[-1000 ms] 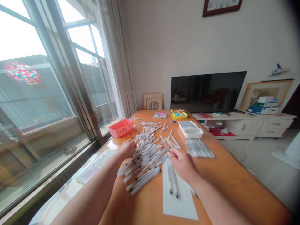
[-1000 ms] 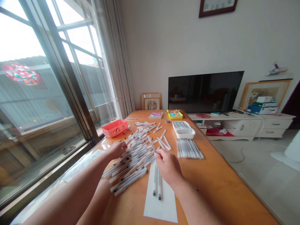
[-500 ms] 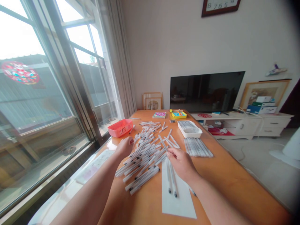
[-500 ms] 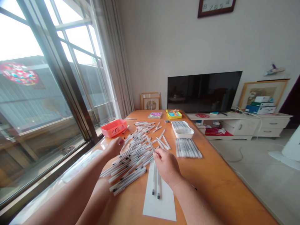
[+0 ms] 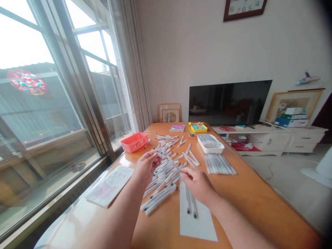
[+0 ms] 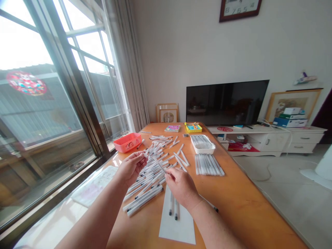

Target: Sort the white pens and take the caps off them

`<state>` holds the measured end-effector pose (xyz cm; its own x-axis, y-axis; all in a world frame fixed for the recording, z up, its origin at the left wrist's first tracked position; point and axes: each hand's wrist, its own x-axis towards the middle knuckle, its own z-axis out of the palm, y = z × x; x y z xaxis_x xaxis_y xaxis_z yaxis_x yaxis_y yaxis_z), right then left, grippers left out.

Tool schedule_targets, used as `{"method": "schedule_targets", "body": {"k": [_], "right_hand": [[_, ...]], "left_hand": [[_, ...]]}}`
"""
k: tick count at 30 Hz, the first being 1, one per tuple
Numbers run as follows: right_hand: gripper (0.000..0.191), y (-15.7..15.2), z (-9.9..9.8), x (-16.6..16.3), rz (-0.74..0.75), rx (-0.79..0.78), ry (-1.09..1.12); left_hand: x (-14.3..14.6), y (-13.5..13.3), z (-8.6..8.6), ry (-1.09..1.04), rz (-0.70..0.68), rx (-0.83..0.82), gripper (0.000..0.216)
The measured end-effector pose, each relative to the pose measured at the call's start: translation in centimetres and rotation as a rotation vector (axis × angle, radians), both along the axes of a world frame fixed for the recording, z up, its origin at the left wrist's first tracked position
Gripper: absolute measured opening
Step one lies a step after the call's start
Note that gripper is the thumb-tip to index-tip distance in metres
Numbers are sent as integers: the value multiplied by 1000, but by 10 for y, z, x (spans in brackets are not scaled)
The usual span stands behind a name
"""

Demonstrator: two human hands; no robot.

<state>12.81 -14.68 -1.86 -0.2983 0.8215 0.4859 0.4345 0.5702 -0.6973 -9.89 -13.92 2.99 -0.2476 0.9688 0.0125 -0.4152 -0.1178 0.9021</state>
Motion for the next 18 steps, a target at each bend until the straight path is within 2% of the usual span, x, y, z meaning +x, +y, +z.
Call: {"method": "schedule_targets", "body": {"k": [4,8,18], "right_hand": [[19,-5,3,-2,21,18,-26],[18,-8,3,-3,32,9,-49],[20,-6,2,-3,14,-11,-79]], "left_hand": [[3,-3,-9,-72,14,-18,22],[2,-3,-15,-92,-36,-8,20],[-1,-4,-23,-18,-91,-6,30]]}}
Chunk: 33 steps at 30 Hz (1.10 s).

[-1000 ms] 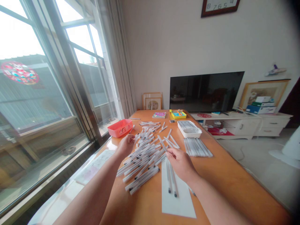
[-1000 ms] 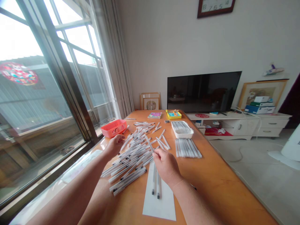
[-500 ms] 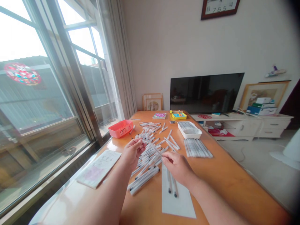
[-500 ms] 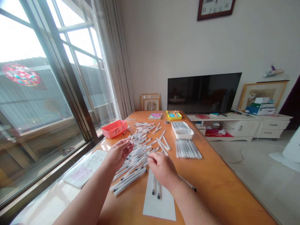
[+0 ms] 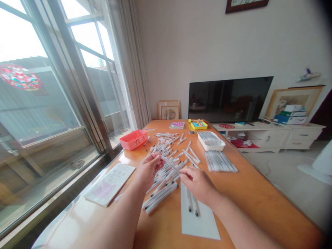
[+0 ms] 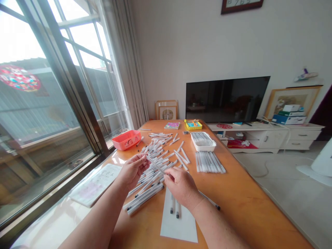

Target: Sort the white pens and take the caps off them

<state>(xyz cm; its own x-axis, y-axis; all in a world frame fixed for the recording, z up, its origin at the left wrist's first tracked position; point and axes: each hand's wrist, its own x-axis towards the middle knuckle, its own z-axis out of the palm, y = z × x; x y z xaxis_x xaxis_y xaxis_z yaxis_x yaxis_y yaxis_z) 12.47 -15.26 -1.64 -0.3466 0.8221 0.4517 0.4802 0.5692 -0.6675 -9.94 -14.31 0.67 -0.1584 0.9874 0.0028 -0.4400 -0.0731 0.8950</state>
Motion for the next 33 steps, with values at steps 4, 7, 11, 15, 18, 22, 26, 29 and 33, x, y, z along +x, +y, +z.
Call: {"method": "schedule_targets", "body": {"k": [4,7,11,15,18,22,26,29,33], "right_hand": [[19,1,-2,0,-11,11,-6],[19,1,-1,0,-10,20,-7],[19,0,-1,1,-6,23,-1],[19,-1,0,1,-8,26,4],[19,-1,1,1,-10,29,4],[19,-1,1,0,-6,35,-2],[20,0,1,0,-4,37,0],[20,0,1,0,-12,37,0],[20,0,1,0,-25,46,6]], "left_hand": [[0,0,-1,37,-10,12,31],[0,-1,1,67,4,11,32],[2,-2,3,103,24,13,33],[3,-3,4,122,42,5,34],[2,-3,3,130,48,-5,35],[2,-3,2,124,52,-15,35],[3,-2,2,123,62,-14,34],[2,-2,1,140,53,-23,34],[0,-1,-1,147,42,-39,35]]}}
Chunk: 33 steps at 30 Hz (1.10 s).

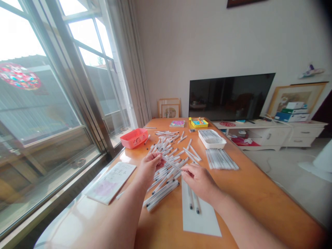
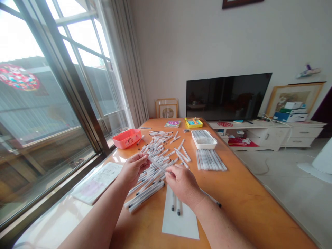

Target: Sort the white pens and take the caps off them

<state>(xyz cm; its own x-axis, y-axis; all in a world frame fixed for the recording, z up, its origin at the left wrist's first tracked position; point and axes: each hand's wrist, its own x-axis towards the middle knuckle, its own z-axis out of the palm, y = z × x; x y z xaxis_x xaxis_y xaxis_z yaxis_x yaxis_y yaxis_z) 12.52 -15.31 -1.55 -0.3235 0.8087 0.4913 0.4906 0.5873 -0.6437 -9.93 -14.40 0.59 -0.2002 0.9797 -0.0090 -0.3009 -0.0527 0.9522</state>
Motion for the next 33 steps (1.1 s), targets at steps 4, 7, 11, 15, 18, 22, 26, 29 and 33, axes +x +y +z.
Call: {"method": "schedule_targets", "body": {"k": [4,7,11,15,18,22,26,29,33], "right_hand": [[20,1,-2,0,-3,5,4],[19,1,-2,0,0,9,5],[19,0,-1,0,-3,21,-5],[19,0,-1,0,-18,45,-8],[20,1,-1,0,-39,50,9],[19,1,-1,0,-43,36,27],[19,1,0,0,-30,18,25],[18,0,1,0,-23,12,25],[17,0,1,0,-7,-10,21]], "left_hand": [[-1,1,-1,-6,-5,-5,34],[0,1,-1,-23,-8,-5,34],[1,1,-2,-51,-9,-10,33],[1,2,-3,-51,-2,-14,32],[0,1,-2,-56,-9,-16,32],[-1,0,0,-87,-28,-26,31],[-1,-1,2,-111,-45,-20,30],[-1,-1,2,-120,-52,-12,29],[-2,0,2,-136,-44,-11,26]]}}
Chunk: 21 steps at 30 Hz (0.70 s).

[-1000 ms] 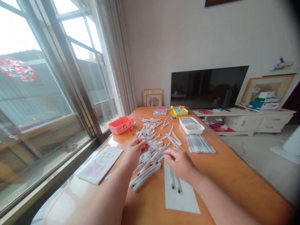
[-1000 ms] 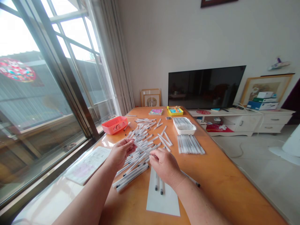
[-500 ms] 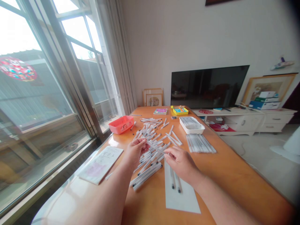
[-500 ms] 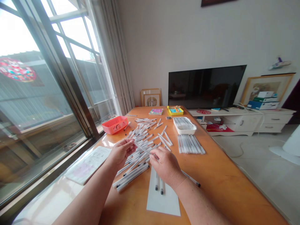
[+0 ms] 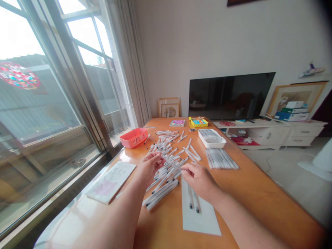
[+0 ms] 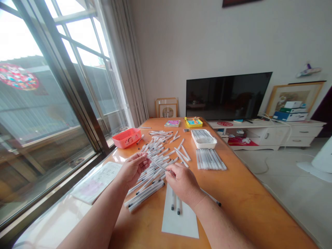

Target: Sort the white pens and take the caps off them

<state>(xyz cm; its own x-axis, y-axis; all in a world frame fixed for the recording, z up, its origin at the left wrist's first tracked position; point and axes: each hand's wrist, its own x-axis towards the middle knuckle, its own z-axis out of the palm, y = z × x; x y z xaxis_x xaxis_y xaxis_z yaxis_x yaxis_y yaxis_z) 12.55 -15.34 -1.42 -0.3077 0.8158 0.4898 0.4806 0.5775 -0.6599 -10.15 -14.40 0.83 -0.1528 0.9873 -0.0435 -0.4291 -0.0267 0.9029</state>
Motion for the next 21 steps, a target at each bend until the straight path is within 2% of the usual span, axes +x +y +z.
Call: {"method": "schedule_targets", "body": {"k": [9,18,21], "right_hand": [[17,3,-3,0,66,-95,87],[24,6,-5,1,134,-284,229],[23,5,-2,2,155,-332,260]], "left_hand": [[-4,1,1,-80,24,-31,15],[-6,2,2,-140,-6,-17,21],[-4,1,3,-140,2,-31,17]]}}
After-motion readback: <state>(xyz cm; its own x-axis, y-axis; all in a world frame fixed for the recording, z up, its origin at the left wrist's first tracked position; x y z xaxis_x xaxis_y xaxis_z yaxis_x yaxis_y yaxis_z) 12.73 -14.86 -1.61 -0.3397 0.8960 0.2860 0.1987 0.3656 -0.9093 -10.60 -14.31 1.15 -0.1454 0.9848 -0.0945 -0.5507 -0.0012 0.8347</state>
